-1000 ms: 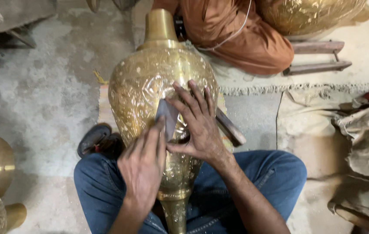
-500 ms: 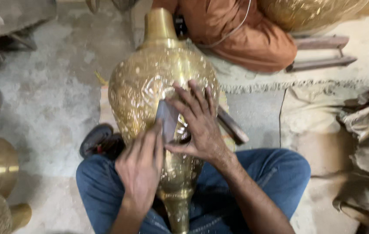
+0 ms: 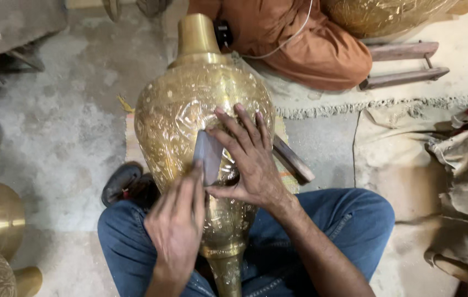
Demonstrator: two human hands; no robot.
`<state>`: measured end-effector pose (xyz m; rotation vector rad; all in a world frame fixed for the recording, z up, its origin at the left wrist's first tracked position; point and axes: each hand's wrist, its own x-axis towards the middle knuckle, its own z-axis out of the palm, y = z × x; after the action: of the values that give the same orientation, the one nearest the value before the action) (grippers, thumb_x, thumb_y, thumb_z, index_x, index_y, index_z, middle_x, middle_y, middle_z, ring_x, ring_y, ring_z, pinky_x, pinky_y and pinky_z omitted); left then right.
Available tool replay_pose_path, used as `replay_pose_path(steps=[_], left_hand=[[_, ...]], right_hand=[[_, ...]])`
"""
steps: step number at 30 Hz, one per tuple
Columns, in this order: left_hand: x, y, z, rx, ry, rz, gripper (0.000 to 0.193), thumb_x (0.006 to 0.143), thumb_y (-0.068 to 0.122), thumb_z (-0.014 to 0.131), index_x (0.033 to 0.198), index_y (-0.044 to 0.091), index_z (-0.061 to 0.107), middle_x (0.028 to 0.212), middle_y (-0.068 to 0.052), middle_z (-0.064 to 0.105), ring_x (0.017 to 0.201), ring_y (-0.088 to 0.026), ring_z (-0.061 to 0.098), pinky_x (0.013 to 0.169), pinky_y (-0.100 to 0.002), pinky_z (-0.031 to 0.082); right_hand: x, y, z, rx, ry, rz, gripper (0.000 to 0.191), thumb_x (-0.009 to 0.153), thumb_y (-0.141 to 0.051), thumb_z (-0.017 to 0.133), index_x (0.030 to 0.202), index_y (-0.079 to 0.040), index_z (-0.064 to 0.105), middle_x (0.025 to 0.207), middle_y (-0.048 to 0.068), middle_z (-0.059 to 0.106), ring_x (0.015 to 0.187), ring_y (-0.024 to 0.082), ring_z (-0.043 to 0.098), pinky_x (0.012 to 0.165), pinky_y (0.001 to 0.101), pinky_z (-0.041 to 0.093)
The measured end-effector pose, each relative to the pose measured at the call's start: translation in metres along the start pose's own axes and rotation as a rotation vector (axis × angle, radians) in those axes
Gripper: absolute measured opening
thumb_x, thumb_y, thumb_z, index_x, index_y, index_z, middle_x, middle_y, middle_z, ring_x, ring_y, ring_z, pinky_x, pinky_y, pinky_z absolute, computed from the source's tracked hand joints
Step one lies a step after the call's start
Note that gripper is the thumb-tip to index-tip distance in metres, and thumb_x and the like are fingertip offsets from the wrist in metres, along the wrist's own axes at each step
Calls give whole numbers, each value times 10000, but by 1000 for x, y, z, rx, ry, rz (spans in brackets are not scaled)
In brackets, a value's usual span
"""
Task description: The person sits on the floor with a large engraved brass vase held between their legs. They hold a chisel against the vase's decorated surface and strike it with a wooden mallet to work the embossed patterns, repositioning the chisel repeatedly around the vase. They then rub the vase's surface with a flat stone, steadying the vase with the other hand.
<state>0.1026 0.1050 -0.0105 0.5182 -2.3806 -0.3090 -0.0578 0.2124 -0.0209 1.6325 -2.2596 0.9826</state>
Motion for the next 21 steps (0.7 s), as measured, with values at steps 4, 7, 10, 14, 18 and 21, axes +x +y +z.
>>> replay_pose_path(steps=[4, 7, 10, 14, 18, 21], left_hand=[[7, 10, -7, 13, 15, 19, 263, 976, 86, 713, 1239, 73, 705, 1106, -172, 774, 868, -268, 781, 711, -361, 631], [11, 15, -10, -15, 1, 3, 287, 976, 75, 707, 1264, 64, 706, 1106, -148, 776, 891, -268, 778, 734, -369, 631], [10, 16, -11, 6, -40, -55, 249, 975, 99, 715, 1224, 86, 713, 1087, -121, 777, 879, -246, 782, 730, -368, 634], [7, 12, -7, 6, -22, -11, 273, 987, 81, 699, 1259, 63, 712, 1120, -155, 770, 901, -261, 771, 745, -365, 633], [4, 9, -1, 15, -24, -24, 269, 985, 93, 707, 1253, 70, 721, 1106, -157, 778, 874, -249, 774, 706, -351, 636], [2, 6, 1, 33, 7, -1, 275, 972, 113, 710, 1244, 79, 722, 1086, -156, 774, 908, -264, 776, 720, -363, 642]], right_hand=[[1, -1, -1, 27, -20, 10, 1044, 774, -788, 713, 1564, -173, 416, 1710, 94, 248, 1620, 341, 134, 1338, 632, 39], [1, -1, -2, 7, -28, 8, 1034, 779, -788, 714, 1561, -180, 419, 1713, 87, 248, 1625, 341, 129, 1340, 634, 40], [0, -1, -2, 3, -18, 2, 1024, 795, -786, 713, 1572, -186, 421, 1724, 78, 256, 1642, 337, 128, 1355, 628, 47], [0, 0, 0, 13, -21, 14, 1024, 784, -786, 707, 1563, -188, 415, 1704, 86, 255, 1618, 334, 135, 1342, 630, 37], [-1, 1, 2, -4, 0, 5, 1052, 767, -811, 707, 1572, -201, 413, 1717, 83, 258, 1632, 333, 132, 1352, 622, 35], [-1, 1, 2, -13, -12, 13, 1060, 774, -828, 696, 1579, -203, 406, 1717, 89, 268, 1635, 331, 136, 1355, 615, 44]])
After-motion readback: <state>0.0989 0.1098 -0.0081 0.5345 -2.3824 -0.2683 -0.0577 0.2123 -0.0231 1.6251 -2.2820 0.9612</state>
